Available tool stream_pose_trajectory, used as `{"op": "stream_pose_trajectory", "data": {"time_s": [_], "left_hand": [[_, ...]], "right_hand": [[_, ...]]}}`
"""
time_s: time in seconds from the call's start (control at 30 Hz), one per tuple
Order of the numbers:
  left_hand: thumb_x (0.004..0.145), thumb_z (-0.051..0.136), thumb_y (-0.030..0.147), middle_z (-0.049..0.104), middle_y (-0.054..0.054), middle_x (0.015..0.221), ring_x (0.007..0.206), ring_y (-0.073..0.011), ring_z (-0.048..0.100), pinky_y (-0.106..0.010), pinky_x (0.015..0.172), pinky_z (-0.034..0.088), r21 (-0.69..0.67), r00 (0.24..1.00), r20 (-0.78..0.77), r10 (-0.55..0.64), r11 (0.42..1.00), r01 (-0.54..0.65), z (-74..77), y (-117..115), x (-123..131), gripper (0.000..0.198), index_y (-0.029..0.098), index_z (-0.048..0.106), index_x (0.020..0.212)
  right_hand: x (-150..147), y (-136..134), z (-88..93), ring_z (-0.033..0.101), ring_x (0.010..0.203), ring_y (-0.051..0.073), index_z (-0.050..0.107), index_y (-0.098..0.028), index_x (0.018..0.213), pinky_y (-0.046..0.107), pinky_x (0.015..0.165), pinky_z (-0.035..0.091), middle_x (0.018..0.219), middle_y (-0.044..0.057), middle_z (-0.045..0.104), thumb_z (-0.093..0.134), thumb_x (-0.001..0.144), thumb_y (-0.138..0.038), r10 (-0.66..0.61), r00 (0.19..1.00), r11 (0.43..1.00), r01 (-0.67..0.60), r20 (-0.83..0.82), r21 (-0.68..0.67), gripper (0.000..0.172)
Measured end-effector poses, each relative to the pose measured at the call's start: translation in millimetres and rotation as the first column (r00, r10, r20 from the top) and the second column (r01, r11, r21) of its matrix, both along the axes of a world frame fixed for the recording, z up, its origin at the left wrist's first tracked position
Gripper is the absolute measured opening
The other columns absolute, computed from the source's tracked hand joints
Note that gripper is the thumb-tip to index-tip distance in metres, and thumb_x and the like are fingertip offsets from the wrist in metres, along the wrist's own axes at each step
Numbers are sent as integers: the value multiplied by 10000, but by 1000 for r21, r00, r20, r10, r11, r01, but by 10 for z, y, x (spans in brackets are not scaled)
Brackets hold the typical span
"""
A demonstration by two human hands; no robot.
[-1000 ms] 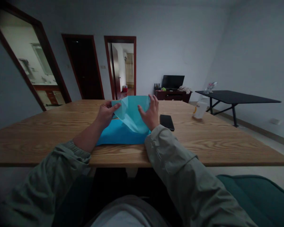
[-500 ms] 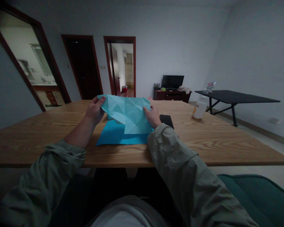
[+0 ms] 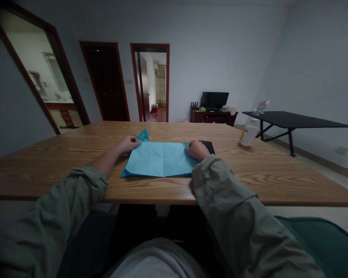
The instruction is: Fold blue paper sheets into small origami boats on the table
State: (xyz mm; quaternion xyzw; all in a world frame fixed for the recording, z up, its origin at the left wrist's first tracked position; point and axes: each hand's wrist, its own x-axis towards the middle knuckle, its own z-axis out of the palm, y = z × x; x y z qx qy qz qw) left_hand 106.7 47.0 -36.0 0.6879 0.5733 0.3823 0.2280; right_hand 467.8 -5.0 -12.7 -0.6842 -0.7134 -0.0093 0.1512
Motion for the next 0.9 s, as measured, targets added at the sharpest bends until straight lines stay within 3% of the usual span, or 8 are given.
{"op": "stream_pose_trajectory", "data": {"time_s": [0.13,0.3,0.53,0.7,0.9], "left_hand": [[715,681,338,605,-10,648,576,-146,533,-244,507,355,46,976,-209,53,998,-44,-61,68,-46,183,176,597,695],[718,665,347,670,-45,744,683,-176,593,-256,570,391,48,955,-292,59,998,-47,-36,62,-87,180,169,645,733],[645,707,331,646,-28,667,632,-171,572,-251,540,379,38,984,-169,50,998,-44,-45,81,-134,164,185,639,674],[599,744,321,630,-20,639,600,-163,547,-247,523,365,34,992,-108,67,997,-63,-11,55,-138,176,191,632,639],[607,752,347,616,-9,649,598,-151,545,-236,530,379,-8,998,3,68,998,-68,47,30,-170,233,175,627,704]], "right_hand": [[5,31,-55,652,799,221,728,-146,865,267,646,421,913,147,707,584,806,-468,5,998,992,3,64,-123,357],[-38,-8,-18,660,921,286,716,-139,973,324,728,468,1053,191,684,593,796,-539,-53,992,986,70,118,-149,455],[-116,-100,10,631,1036,336,581,-186,1249,408,814,477,1167,188,648,604,780,-573,-87,990,993,95,108,-75,608],[-148,-54,-71,605,1104,321,551,-234,1301,409,869,468,1238,150,627,531,852,-448,30,992,998,-23,121,-53,497],[-203,-54,-145,585,1127,311,548,-200,1327,381,908,452,1266,166,599,488,878,-383,109,975,994,-113,195,9,489]]}}
